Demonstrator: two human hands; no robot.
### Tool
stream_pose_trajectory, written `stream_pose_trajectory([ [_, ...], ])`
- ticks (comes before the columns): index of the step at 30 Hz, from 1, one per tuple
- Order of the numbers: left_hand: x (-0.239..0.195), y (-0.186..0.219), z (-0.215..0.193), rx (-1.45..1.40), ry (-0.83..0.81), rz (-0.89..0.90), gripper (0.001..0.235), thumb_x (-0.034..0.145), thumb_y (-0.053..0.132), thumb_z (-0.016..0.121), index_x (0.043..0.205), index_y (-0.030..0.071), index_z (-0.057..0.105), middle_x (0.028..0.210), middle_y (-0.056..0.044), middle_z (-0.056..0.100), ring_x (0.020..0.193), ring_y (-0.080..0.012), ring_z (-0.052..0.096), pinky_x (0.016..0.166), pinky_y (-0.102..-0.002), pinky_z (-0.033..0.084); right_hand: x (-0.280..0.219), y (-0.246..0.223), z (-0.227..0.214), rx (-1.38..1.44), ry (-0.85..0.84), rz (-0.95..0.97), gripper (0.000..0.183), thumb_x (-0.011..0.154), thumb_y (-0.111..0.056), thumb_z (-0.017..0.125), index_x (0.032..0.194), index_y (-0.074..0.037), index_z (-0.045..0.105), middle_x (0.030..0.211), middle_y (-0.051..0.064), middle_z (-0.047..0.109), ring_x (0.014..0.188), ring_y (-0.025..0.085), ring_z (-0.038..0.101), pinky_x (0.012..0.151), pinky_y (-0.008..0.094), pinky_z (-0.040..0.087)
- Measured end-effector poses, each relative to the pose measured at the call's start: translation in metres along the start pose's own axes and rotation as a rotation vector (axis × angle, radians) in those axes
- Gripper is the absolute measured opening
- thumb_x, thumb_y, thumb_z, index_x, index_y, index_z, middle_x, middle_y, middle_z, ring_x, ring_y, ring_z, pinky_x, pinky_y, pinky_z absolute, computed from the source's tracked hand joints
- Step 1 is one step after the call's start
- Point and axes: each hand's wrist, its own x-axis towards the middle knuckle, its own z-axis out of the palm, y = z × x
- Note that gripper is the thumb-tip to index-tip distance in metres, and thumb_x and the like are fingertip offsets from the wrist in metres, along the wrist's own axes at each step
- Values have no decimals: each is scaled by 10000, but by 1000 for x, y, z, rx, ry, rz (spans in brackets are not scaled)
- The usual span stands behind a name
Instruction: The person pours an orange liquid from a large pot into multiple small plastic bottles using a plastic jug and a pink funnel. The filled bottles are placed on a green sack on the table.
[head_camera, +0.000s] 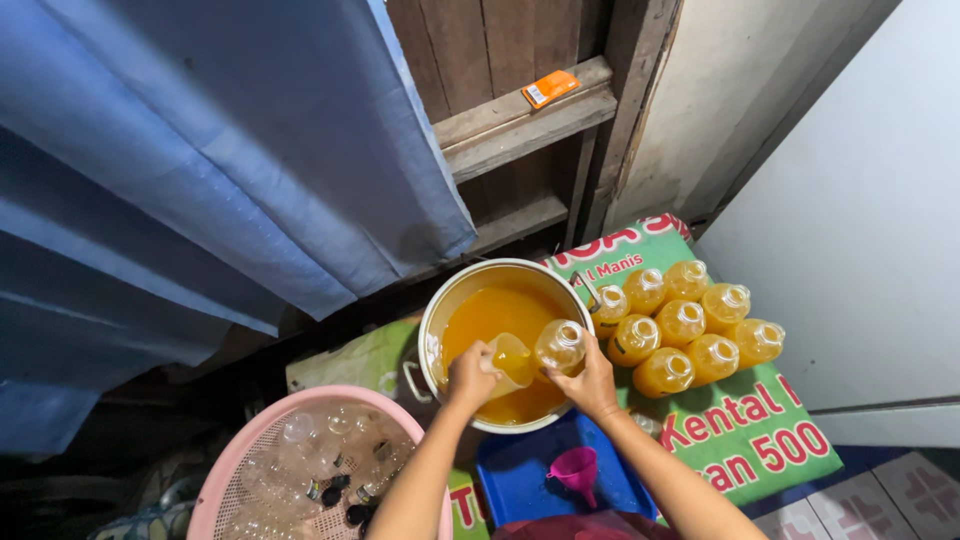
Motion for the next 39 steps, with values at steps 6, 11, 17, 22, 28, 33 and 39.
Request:
stream_pose_trajectory([
  [6, 0, -6, -50, -79, 94, 7, 481, 636, 108, 923, 1038, 71, 661, 985, -150, 743, 913, -311, 734, 803, -380, 564, -1, 5, 2, -3, -18, -42, 836, 667, -314, 924, 1336, -22, 516, 1191, 197, 705, 1085, 336, 717, 904, 404, 572],
  [11, -14, 39, -104, -194, 164, 135, 422, 645, 74, 891, 1000, 53, 665, 945, -136, 752, 875, -271, 727, 803, -358, 560, -1, 7, 3, -22, -61, -46, 859, 655, -305, 927, 1352, -29, 509, 1187, 197, 699, 1076, 333, 713, 905, 394, 571],
  [17, -35, 113, -163, -245, 72, 238, 397, 682, 66, 858, 1038, 34, 684, 945, -139, 768, 890, -224, 744, 814, -331, 570, -1, 1, 0, 11, -104, -64, 845, 648, -279, 925, 1348, -40, 517, 1197, 196, 696, 1095, 329, 706, 928, 390, 560],
  [22, -44, 156, -188, -172, -8, 281, 412, 695, 60, 839, 1078, 21, 693, 1001, -154, 782, 946, -226, 772, 845, -320, 575, 1, 2, -3, 7, -140, -70, 836, 643, -251, 923, 1347, -46, 522, 1211, 205, 690, 1119, 350, 693, 937, 397, 555],
  [28, -49, 186, -195, -52, -53, 328, 430, 688, 71, 859, 1080, 18, 690, 1024, -184, 765, 960, -269, 769, 843, -339, 568, 0, 2, -4, 10, -145, -91, 831, 662, -245, 915, 1358, -39, 511, 1246, 213, 671, 1141, 367, 676, 950, 409, 547],
  [33, -49, 197, -194, 9, -67, 317, 435, 681, 80, 866, 1075, 28, 687, 1005, -190, 761, 933, -283, 767, 816, -345, 568, 0, 4, -8, 36, -174, -147, 820, 661, -240, 909, 1352, -42, 514, 1238, 203, 671, 1124, 378, 677, 933, 415, 552],
  [39, -45, 199, -186, 66, -112, 235, 453, 686, 93, 858, 1099, 38, 682, 1028, -177, 757, 858, -315, 759, 794, -366, 566, 1, 2, -9, 31, -202, -106, 814, 656, -237, 911, 1343, -52, 515, 1225, 200, 675, 1123, 370, 679, 927, 412, 556],
])
